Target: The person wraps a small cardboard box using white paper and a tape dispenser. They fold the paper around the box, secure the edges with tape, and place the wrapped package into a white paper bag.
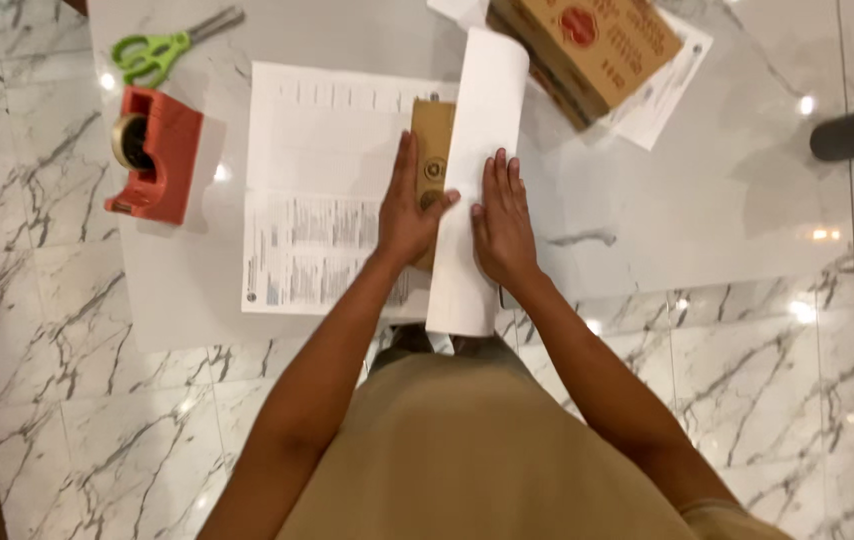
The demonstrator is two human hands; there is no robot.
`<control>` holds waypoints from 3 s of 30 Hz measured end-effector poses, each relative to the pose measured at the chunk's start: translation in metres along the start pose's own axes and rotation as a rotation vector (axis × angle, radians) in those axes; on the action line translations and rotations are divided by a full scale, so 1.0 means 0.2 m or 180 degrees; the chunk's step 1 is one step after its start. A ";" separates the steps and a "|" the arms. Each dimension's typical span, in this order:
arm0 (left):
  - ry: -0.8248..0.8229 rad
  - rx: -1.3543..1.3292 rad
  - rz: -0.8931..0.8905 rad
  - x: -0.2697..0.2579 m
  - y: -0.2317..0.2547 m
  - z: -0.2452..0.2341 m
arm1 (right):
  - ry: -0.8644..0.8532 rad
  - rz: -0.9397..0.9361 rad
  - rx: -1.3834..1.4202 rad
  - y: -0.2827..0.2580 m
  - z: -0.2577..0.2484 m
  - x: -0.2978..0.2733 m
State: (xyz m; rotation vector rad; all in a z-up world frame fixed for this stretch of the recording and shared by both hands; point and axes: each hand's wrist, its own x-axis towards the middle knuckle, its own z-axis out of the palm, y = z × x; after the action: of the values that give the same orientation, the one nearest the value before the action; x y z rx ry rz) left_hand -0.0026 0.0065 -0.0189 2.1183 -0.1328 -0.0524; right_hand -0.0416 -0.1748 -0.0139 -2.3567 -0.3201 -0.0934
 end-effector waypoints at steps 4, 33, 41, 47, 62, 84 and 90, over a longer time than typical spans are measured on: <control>-0.0083 0.0087 -0.0013 0.05 0.03 0.00 | -0.0189 -0.0124 -0.1061 0.02 0.01 0.14; 0.0111 -0.0127 -0.0006 0.00 0.05 -0.01 | -0.0112 0.2817 0.1601 0.83 0.16 0.89; 0.0204 -0.0210 0.0023 0.00 0.06 -0.02 | 0.0355 0.2020 0.0920 0.97 0.09 1.22; 0.0208 -0.0170 -0.0048 0.02 0.09 -0.02 | 0.0586 0.1711 0.1222 0.81 0.07 0.92; 0.0076 -0.0179 0.0177 0.03 -0.02 0.02 | 0.0560 0.2073 0.1757 -0.13 0.21 -0.50; 0.0078 -0.0500 0.0171 0.09 -0.11 0.09 | 0.1055 0.2102 0.0790 -0.12 -0.23 -0.37; -0.0118 -0.0965 -0.0524 0.10 -0.07 -0.03 | 0.0365 0.1963 0.1662 0.10 -0.16 0.21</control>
State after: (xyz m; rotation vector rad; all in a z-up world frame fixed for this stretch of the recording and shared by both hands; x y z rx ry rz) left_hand 0.0188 0.0154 -0.0269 1.8217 0.0271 -0.1975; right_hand 0.0050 -0.2019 0.0018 -1.8252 0.4011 0.1356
